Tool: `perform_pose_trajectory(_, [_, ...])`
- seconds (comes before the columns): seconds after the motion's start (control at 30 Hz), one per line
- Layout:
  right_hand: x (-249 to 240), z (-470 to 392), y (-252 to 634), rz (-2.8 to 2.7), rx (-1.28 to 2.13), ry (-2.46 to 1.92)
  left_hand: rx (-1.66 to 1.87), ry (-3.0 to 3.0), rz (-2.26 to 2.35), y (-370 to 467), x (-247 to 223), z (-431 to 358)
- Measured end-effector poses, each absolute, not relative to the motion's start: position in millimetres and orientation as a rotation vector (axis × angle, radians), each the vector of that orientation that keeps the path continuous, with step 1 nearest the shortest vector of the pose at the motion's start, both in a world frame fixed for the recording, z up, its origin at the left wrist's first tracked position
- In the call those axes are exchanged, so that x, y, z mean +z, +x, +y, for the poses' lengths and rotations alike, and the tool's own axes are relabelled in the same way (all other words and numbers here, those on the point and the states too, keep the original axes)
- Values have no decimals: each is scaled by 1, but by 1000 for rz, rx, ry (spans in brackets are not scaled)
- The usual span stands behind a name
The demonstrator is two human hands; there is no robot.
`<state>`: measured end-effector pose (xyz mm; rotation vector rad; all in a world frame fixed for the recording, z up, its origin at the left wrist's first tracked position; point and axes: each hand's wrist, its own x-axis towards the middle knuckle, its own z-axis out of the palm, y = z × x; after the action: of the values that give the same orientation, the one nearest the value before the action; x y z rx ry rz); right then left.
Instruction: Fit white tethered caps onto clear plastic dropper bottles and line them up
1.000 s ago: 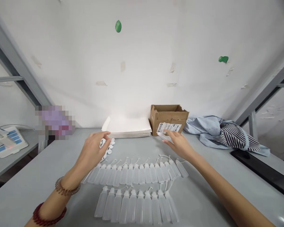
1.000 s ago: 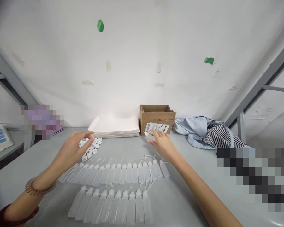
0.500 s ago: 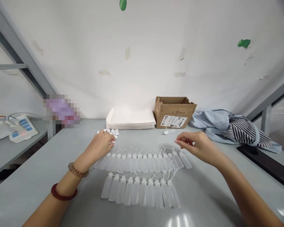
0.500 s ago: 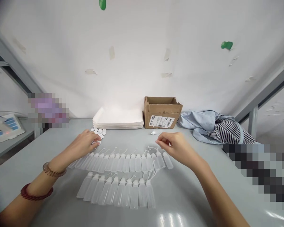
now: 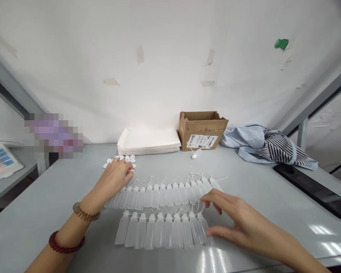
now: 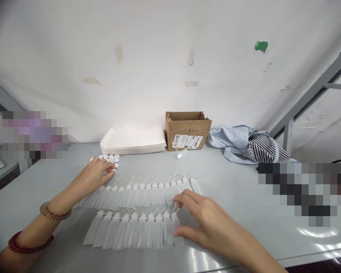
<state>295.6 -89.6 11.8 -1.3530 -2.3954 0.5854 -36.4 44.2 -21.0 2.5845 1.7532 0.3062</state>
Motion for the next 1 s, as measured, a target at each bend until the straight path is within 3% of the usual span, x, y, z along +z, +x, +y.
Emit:
perform_pose_trajectory(0.6, [-20, -115, 300, -2385, 500, -1216, 277, 2555, 1783, -36, -26, 46])
perform_pose_trajectory(0.77, [2, -118, 309, -2378, 348, -1201, 285, 2542, 1791, -34, -26, 46])
perform_pose_trajectory(1.0, [57, -83, 292, -2225, -147, -1010, 308, 2524, 1800, -25, -22, 41])
